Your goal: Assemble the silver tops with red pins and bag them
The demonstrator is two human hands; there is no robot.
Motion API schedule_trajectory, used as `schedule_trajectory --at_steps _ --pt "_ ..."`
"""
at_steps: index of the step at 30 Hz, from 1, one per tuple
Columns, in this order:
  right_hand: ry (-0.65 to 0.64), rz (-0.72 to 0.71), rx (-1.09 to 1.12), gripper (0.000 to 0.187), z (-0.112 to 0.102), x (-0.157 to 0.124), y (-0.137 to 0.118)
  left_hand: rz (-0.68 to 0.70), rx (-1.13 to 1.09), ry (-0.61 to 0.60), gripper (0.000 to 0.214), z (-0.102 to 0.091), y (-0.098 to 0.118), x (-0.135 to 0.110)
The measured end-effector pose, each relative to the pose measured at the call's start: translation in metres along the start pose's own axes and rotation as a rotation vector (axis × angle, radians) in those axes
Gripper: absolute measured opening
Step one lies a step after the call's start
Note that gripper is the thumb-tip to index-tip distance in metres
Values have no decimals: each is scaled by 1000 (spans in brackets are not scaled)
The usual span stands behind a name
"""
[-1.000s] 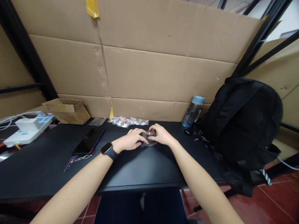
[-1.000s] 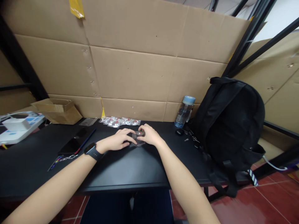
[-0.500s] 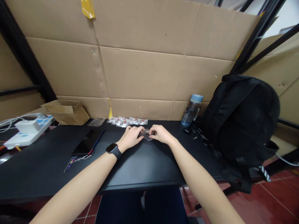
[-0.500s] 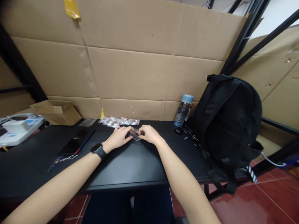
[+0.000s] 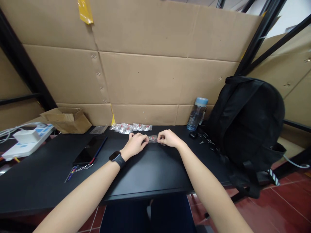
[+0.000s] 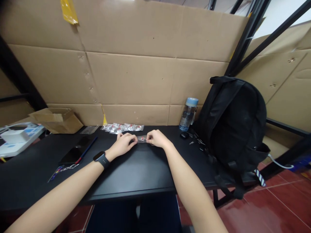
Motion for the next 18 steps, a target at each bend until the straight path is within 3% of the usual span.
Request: schedule_trajectory --at_steps 7,10,14,18 --pt "-12 37 265 9 8 6 16 -130 -103 4 10 -1 -13 1" --pt "5 100 322 32 11 7 23 -197 -159 -4 18 2 -17 -1" --pt "36 98 207 53 11 6 20 -224 -170 5 33 6 -16 -2" --pt "-7 69 -69 33 16 8 11 -171 -69 -3 27 12 -9 -2"
Point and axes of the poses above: each hand's wrist, its own x-axis towards the middle knuckle, its own z-axis out of the palm, y = z × x, the point moved 8 cm from there along x, towards the middle knuckle, and after that the axes turned 3 degrees about -y, right-handed, at the moved point
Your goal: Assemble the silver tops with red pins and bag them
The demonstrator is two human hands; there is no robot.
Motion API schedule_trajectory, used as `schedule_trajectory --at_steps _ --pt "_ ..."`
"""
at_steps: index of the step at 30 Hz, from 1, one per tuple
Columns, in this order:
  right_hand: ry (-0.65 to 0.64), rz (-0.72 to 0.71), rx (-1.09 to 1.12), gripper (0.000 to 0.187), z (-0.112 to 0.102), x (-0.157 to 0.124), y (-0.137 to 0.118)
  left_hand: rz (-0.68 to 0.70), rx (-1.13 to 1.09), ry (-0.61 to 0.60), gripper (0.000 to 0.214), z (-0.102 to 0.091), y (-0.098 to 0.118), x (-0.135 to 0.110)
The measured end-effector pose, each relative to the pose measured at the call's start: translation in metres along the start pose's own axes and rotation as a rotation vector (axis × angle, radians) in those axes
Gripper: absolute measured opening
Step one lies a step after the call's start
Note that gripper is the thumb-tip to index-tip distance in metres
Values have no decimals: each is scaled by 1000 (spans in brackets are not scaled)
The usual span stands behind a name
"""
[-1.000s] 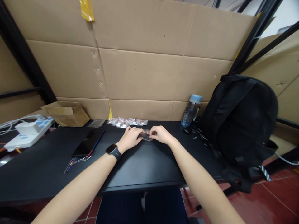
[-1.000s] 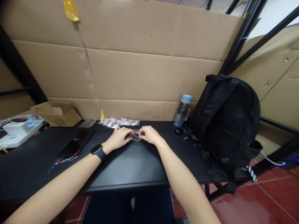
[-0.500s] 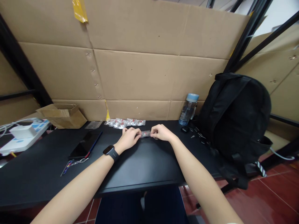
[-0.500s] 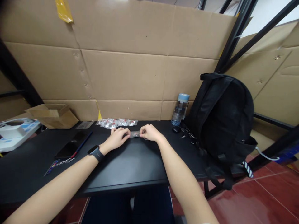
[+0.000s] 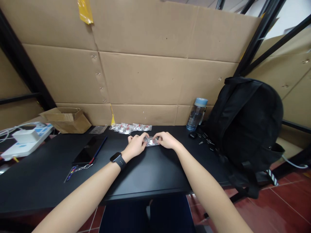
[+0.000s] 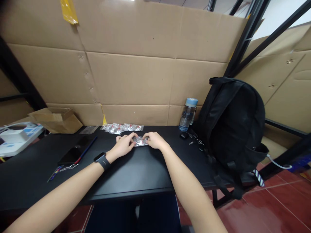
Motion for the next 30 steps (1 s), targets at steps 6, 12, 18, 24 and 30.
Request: schedule_trajectory --at_steps 6,12,18,24,30 --pt "38 -75 -271 33 -1 -2 -12 56 159 21 28 2 5 -2" --pt "-26 -100 -307 44 7 -4 -16 102 150 -15 31 9 4 -1" --pt "15 -77 -328 35 7 -2 -19 75 99 -83 35 12 -1 1" --pt "46 -82 -211 28 -6 -3 -25 34 42 14 22 1 -2 2" --pt "120 -109 111 27 -14 -3 -25 -21 -115 70 21 -14 -6 6"
Point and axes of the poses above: each hand's wrist, its own x-axis towards the middle knuckle, its own z-axis out of the palm, y = z × x, the point moved 8 cm from there along x, towards the middle knuckle, and after that the axes turned 3 degrees about -y, right-handed, at the moved point
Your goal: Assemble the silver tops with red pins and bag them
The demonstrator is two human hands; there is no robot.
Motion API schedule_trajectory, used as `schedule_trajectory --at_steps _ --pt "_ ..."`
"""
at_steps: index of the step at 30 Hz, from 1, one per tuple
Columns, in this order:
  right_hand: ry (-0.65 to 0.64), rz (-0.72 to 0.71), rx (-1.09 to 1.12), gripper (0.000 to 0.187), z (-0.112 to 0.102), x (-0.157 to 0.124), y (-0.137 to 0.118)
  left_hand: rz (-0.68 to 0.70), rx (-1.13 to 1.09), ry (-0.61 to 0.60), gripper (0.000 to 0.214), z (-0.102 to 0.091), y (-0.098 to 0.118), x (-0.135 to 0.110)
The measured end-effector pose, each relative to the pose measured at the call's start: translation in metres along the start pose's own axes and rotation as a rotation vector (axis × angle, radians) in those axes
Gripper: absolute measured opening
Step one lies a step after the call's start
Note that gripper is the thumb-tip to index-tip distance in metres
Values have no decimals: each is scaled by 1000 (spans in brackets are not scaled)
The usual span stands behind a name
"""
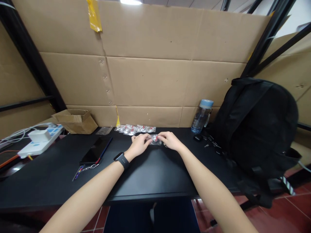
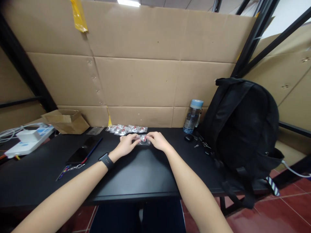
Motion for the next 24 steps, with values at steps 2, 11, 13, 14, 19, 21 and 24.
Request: schedule_trajectory --at_steps 2,11,13,14,19,21,24 --pt "76 40 96 25 -5 1 6 -32 -19 14 23 -8 -8 6" --pt "224 95 -30 17 -26 1 28 -295 186 11 27 -20 -76 54" --pt "195 117 -51 16 -24 1 33 -318 220 14 27 -17 -80 59" --pt "175 130 -59 15 -23 0 35 -330 241 18 29 -16 -80 60" --pt "77 171 -143 11 -23 -3 37 -367 401 73 41 -22 -73 51" --pt "31 167 -208 13 -24 -5 37 -319 470 112 42 -29 -64 46" --pt "-87 157 -302 32 -20 -8 39 -250 465 85 39 -34 -52 40"
Point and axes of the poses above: each hand's wrist, its own x-axis towards the middle knuckle, its own z-axis out of the palm, y = z × x, the point moved 8 cm from there along x, towards the middle knuckle, and after that the axes turned 3 degrees about -y, right-handed, at the moved point
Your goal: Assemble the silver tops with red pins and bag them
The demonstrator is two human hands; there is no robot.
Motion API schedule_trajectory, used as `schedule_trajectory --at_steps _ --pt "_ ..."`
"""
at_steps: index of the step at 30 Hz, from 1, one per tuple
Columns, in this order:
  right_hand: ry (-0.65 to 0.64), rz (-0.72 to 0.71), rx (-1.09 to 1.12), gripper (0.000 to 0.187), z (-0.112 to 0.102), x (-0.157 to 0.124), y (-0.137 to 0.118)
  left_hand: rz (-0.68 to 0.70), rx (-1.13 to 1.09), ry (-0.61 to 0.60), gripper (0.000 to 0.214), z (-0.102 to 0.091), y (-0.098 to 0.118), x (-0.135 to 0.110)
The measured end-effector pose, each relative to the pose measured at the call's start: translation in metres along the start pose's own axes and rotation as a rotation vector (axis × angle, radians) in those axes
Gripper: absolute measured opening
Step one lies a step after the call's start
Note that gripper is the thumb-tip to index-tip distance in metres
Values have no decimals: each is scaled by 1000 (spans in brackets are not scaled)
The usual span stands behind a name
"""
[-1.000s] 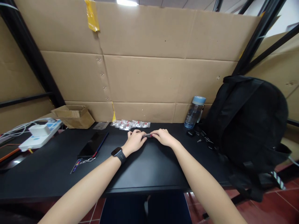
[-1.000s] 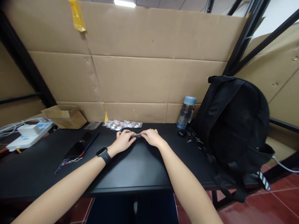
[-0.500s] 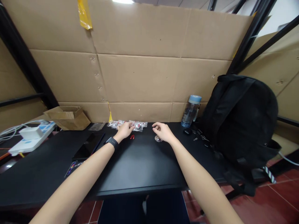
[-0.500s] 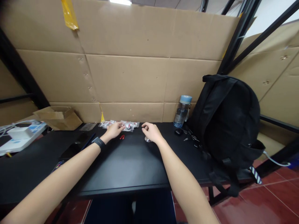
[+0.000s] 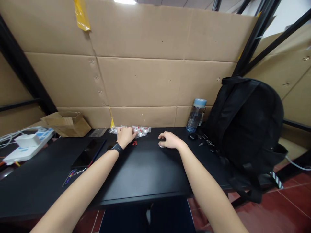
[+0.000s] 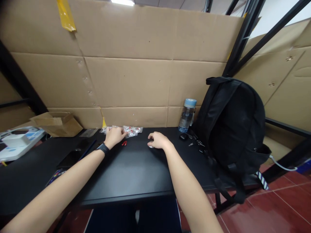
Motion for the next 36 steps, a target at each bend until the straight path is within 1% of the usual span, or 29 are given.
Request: schedule_trajectory --at_steps 2,3,4,6,8,11,15,19,25,28,31,33,36 --pt "-80 -6 -31 45 6 -1 2 56 -26 -69 38 -1 5 -8" --pt "-107 -3 -30 48 8 -2 3 90 -40 -97 37 0 7 -13" --pt "-125 4 -22 48 10 -2 4 127 -53 -113 36 0 10 -19" --pt "-140 19 5 45 11 -1 5 178 -76 -109 30 -1 15 -31" --pt "-142 25 27 42 12 -1 5 198 -92 -109 21 -1 17 -41" --pt "-127 32 29 39 11 -1 4 212 -114 -157 12 4 20 -49" --pt "-101 49 18 36 11 -1 5 261 -140 -195 18 3 27 -54" --pt "-81 76 -20 38 11 -1 4 323 -174 -164 16 -4 35 -57" --pt "-47 44 -164 46 8 -3 -5 329 -288 -167 11 -8 43 -57" --pt "-88 7 -167 48 11 -4 -8 304 -319 -136 8 -12 43 -57" --pt "-131 -33 -153 49 14 -5 -11 276 -333 -116 9 -13 42 -56" --pt "-137 -42 -155 50 14 -5 -12 255 -344 -108 11 -12 41 -55" --pt "-122 -17 -165 49 11 -6 -12 228 -404 -100 12 -12 39 -54"
Point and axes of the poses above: each hand's wrist, its own x-axis towards the middle knuckle, its own z-axis out of the palm, y = z × x, the point moved 8 cm from there along x, towards the middle knuckle, and after that the axes turned 3 degrees about -y, right-handed, at the moved point
